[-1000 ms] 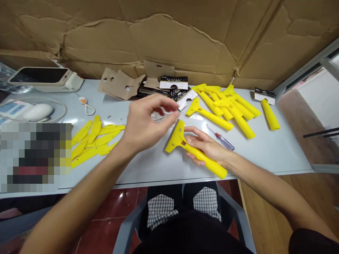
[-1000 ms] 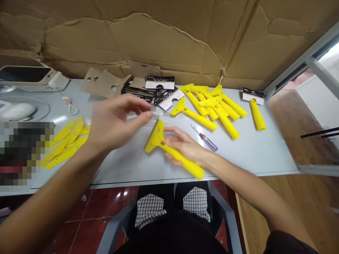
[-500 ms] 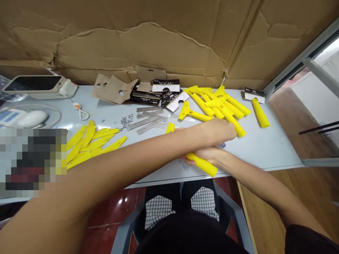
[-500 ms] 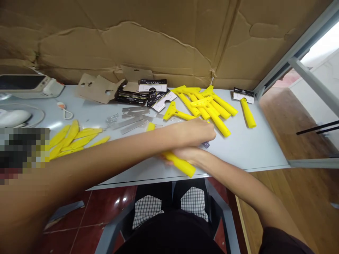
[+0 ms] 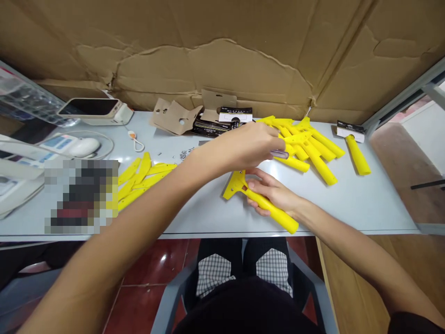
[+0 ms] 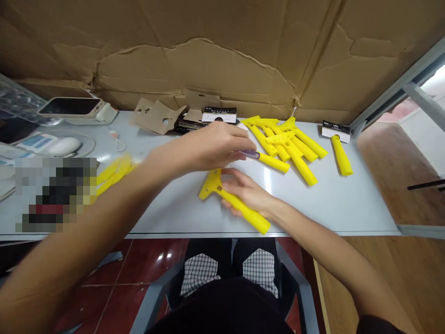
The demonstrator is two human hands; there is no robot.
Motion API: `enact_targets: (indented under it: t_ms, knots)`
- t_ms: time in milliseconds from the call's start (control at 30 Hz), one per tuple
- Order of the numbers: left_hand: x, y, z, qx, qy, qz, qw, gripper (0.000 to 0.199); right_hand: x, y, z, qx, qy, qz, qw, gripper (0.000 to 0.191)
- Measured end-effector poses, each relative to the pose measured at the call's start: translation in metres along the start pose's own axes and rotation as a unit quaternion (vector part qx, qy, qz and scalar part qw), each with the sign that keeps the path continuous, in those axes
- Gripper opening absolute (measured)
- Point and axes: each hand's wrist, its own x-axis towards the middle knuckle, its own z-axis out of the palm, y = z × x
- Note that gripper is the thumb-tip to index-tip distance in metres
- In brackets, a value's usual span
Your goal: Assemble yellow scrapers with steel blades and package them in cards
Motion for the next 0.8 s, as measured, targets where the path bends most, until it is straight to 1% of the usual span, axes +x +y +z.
enact_targets:
  t_ms: [67,133,233,333,433,533,700,800]
  knots:
    - [-0.021,-0.002,-0.015,0.013,0.007,0.025,1.000,0.017,0.000,-0.001,0.000,-0.004,-0.007,0.001,1.000,0.046]
    - [-0.042,-0.007,-0.025,0.032,0.076,0.063,0.995,0.010,-0.001,-0.001,0.000,0.001,-0.010,0.002,1.000,0.047]
    - [-0.068,-0.019,-0.031,0.035,0.194,0.101,0.975,0.012,0.000,-0.002,-0.001,0.009,-0.006,0.007,1.000,0.046]
    - [-0.088,-0.031,-0.027,-0.031,0.291,0.091,0.952,0.018,-0.001,-0.002,-0.001,0.012,-0.003,0.009,1.000,0.044]
    - [-0.101,-0.040,-0.020,-0.107,0.318,0.057,0.940,0.025,-0.001,-0.003,-0.001,0.016,-0.003,0.011,1.000,0.044]
    - [-0.108,-0.044,-0.014,-0.145,0.329,0.031,0.932,0.024,-0.002,-0.004,0.000,0.018,-0.004,0.015,1.000,0.042]
    - [-0.108,-0.051,-0.007,-0.221,0.351,0.105,0.904,0.025,-0.002,-0.005,0.002,0.022,-0.006,0.016,1.000,0.041]
    - [-0.107,-0.056,0.001,-0.256,0.351,0.121,0.892,0.022,-0.002,-0.004,0.000,0.026,-0.012,0.011,1.000,0.044]
